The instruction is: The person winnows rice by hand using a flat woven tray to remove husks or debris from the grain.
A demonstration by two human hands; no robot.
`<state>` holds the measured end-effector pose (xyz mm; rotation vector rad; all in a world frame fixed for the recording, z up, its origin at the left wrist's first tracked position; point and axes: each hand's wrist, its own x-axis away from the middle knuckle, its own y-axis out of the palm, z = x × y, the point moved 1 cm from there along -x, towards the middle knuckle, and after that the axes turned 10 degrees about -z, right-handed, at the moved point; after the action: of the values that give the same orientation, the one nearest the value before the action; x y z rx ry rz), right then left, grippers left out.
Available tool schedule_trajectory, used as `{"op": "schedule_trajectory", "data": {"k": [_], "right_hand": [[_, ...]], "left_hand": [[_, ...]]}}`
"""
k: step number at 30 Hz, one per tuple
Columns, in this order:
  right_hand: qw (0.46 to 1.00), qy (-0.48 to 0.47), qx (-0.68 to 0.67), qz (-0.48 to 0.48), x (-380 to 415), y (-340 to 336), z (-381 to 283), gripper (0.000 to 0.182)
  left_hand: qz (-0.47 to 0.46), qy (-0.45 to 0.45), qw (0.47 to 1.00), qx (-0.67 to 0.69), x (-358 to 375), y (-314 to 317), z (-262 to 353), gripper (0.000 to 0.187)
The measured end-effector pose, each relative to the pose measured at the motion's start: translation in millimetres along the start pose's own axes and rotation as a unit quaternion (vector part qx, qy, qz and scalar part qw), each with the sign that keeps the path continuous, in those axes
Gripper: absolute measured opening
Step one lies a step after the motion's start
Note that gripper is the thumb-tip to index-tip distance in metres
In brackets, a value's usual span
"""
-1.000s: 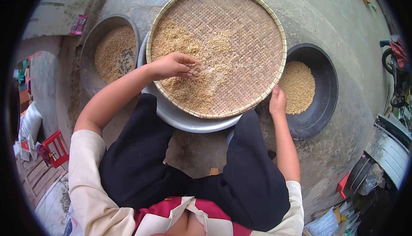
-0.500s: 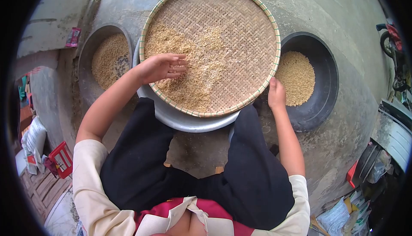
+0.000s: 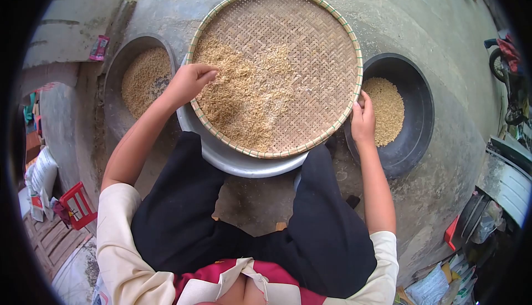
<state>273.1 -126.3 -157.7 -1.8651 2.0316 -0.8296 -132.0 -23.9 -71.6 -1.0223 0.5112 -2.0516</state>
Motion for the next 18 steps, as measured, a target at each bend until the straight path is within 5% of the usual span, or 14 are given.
{"op": "schedule_trajectory", "data": {"k": [2,7,11,18], "right_hand": [[0.999,0.018,0.036,-0.009,-12,-3,-15,0.042],[0.989,0.007,0.147,-0.020,-34,-3,-29,0.036],[0.974,0.061,0.205,-0.068,-44,-5,-31,0.031],[0.984,0.036,0.138,-0.103,-45,-12,-28,0.032]], "left_hand": [[-0.010,-0.058,0.998,-0.029,2,-3,1,0.032],[0.219,-0.094,0.956,-0.174,-6,-7,-46,0.033],[0.111,-0.186,0.966,-0.141,-6,-15,-60,0.034],[0.139,-0.158,0.973,-0.093,-33,-12,-70,0.029]]}}
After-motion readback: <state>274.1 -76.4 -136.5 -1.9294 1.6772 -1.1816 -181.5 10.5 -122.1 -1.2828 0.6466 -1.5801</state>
